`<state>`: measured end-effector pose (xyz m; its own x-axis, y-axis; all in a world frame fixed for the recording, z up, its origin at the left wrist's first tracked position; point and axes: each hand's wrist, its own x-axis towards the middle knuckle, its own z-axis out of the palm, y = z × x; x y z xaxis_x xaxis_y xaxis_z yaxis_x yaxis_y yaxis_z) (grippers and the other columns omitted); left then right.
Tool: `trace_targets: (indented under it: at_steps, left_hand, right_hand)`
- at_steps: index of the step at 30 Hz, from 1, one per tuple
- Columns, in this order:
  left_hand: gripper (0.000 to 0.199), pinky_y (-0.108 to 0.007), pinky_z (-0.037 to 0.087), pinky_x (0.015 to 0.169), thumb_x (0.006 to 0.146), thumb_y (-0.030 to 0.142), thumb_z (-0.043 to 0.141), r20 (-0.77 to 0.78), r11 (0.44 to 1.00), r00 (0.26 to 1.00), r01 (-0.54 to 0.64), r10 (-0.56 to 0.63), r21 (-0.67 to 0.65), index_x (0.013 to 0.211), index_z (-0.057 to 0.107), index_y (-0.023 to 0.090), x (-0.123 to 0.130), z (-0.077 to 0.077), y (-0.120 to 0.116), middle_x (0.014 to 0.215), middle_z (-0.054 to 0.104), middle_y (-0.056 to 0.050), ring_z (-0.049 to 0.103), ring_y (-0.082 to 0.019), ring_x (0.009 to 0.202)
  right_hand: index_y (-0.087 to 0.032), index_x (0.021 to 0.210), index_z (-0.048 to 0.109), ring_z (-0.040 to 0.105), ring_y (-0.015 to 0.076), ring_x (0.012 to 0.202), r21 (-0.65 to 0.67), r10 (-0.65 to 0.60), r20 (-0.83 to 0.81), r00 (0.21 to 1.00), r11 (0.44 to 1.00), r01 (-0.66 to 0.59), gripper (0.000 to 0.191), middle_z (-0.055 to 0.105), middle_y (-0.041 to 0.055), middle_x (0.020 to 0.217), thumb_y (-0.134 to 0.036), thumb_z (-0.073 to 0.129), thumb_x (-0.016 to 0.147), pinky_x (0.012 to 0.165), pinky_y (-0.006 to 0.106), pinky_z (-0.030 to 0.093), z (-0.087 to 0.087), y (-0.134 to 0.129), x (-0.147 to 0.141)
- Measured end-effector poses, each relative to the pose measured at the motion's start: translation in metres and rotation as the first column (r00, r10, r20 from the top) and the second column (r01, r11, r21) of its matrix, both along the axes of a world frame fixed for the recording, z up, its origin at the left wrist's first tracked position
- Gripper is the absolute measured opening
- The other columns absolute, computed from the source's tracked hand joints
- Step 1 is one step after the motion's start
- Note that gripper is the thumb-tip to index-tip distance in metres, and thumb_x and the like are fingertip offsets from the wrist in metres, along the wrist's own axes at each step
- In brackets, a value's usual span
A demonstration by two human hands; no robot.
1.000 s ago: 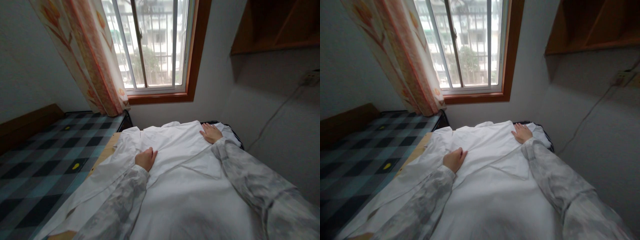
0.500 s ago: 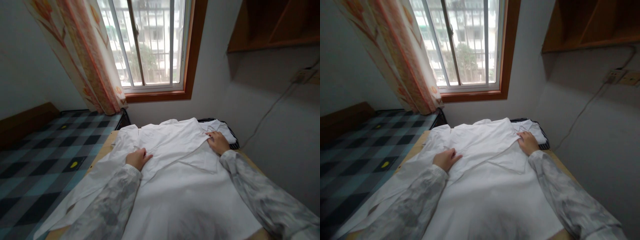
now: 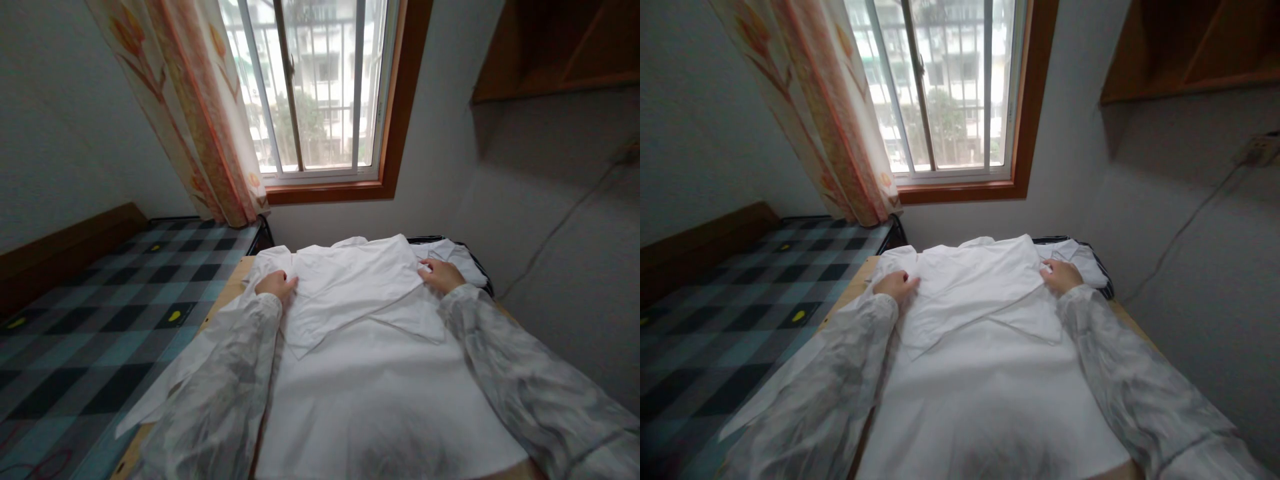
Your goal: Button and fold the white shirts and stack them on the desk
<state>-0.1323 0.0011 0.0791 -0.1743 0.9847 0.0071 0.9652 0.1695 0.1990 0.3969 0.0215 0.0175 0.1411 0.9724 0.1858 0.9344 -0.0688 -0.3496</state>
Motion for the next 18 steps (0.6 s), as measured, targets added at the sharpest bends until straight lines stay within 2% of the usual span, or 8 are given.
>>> trace_targets:
  at_steps: [3, 7, 9, 11, 13, 14, 16, 18]
  left_hand:
    - [0.034, -0.031, 0.045, 0.078, 0.095, 0.051, 0.060, 0.068, 0.999, 0.997, 0.047, -0.045, -0.026, 0.091, 0.072, 0.020, -0.005, -0.010, 0.014, 0.101, 0.079, -0.011, 0.071, -0.027, 0.099]
    - [0.032, -0.029, 0.047, 0.081, 0.098, 0.049, 0.057, 0.148, 0.997, 0.987, 0.053, -0.062, 0.058, 0.103, 0.071, 0.020, -0.015, -0.022, 0.012, 0.105, 0.079, -0.011, 0.072, -0.025, 0.100]
    - [0.035, -0.029, 0.048, 0.081, 0.098, 0.050, 0.058, 0.179, 0.996, 0.983, 0.024, -0.039, 0.087, 0.108, 0.070, 0.019, -0.018, -0.023, 0.008, 0.106, 0.080, -0.011, 0.073, -0.026, 0.100]
    - [0.041, -0.029, 0.048, 0.078, 0.096, 0.055, 0.060, 0.217, 0.998, 0.976, 0.024, -0.035, 0.050, 0.105, 0.071, 0.017, -0.021, -0.020, 0.004, 0.100, 0.079, -0.011, 0.074, -0.026, 0.096]
    - [0.045, -0.029, 0.048, 0.074, 0.094, 0.060, 0.062, 0.265, 0.997, 0.962, 0.070, -0.060, -0.027, 0.099, 0.073, 0.017, -0.023, -0.015, 0.001, 0.091, 0.079, -0.010, 0.074, -0.026, 0.089]
    - [0.046, -0.029, 0.048, 0.073, 0.092, 0.061, 0.063, 0.286, 0.994, 0.955, 0.097, -0.078, -0.054, 0.096, 0.073, 0.017, -0.024, -0.013, 0.000, 0.088, 0.078, -0.009, 0.074, -0.026, 0.086]
    - [0.045, -0.030, 0.049, 0.074, 0.090, 0.060, 0.064, 0.309, 0.989, 0.945, 0.135, -0.109, -0.063, 0.097, 0.075, 0.016, -0.025, -0.010, -0.002, 0.087, 0.078, -0.008, 0.074, -0.026, 0.086]
    - [0.046, -0.030, 0.050, 0.076, 0.091, 0.058, 0.063, 0.305, 0.988, 0.943, 0.151, -0.132, -0.041, 0.101, 0.076, 0.016, -0.025, -0.009, -0.004, 0.092, 0.079, -0.010, 0.075, -0.027, 0.089]
  right_hand:
    - [-0.020, 0.129, 0.080, 0.075, 0.0291, 0.094, 0.059, 0.015, -0.006, 1.000, 0.998, -0.015, 0.046, 0.083, 0.0114, 0.104, -0.043, 0.060, 0.095, 0.083, 0.035, 0.051, -0.007, -0.003, -0.002]
    - [-0.024, 0.122, 0.079, 0.073, 0.0289, 0.091, 0.137, -0.020, -0.051, 0.998, 0.990, 0.027, 0.039, 0.081, 0.0093, 0.099, -0.045, 0.057, 0.097, 0.082, 0.036, 0.052, -0.015, -0.011, 0.000]
    - [-0.022, 0.123, 0.077, 0.072, 0.0318, 0.097, 0.173, -0.029, 0.001, 1.000, 0.984, 0.029, 0.039, 0.080, 0.0117, 0.101, -0.042, 0.057, 0.097, 0.088, 0.040, 0.053, -0.011, -0.017, -0.005]
    - [-0.016, 0.130, 0.073, 0.069, 0.0370, 0.112, 0.254, -0.002, 0.092, 0.996, 0.967, -0.022, 0.044, 0.078, 0.0179, 0.116, -0.039, 0.057, 0.096, 0.099, 0.046, 0.052, -0.001, -0.025, -0.016]
    - [-0.013, 0.143, 0.066, 0.061, 0.0407, 0.132, 0.336, 0.091, 0.164, 0.982, 0.931, -0.142, 0.054, 0.070, 0.0221, 0.140, -0.039, 0.058, 0.097, 0.114, 0.053, 0.046, 0.010, -0.036, -0.036]
    - [-0.014, 0.150, 0.061, 0.056, 0.0401, 0.141, 0.351, 0.172, 0.181, 0.968, 0.909, -0.227, 0.058, 0.064, 0.0211, 0.151, -0.041, 0.058, 0.099, 0.122, 0.054, 0.041, 0.014, -0.043, -0.049]
    - [-0.021, 0.161, 0.052, 0.044, 0.0358, 0.156, 0.298, 0.379, 0.196, 0.904, 0.856, -0.423, 0.062, 0.051, 0.0145, 0.168, -0.044, 0.055, 0.103, 0.131, 0.053, 0.031, 0.016, -0.058, -0.080]
    - [-0.026, 0.168, 0.045, 0.032, 0.0341, 0.165, 0.184, 0.550, 0.181, 0.816, 0.796, -0.577, 0.068, 0.035, 0.0096, 0.179, -0.052, 0.053, 0.107, 0.136, 0.054, 0.023, 0.008, -0.072, -0.111]
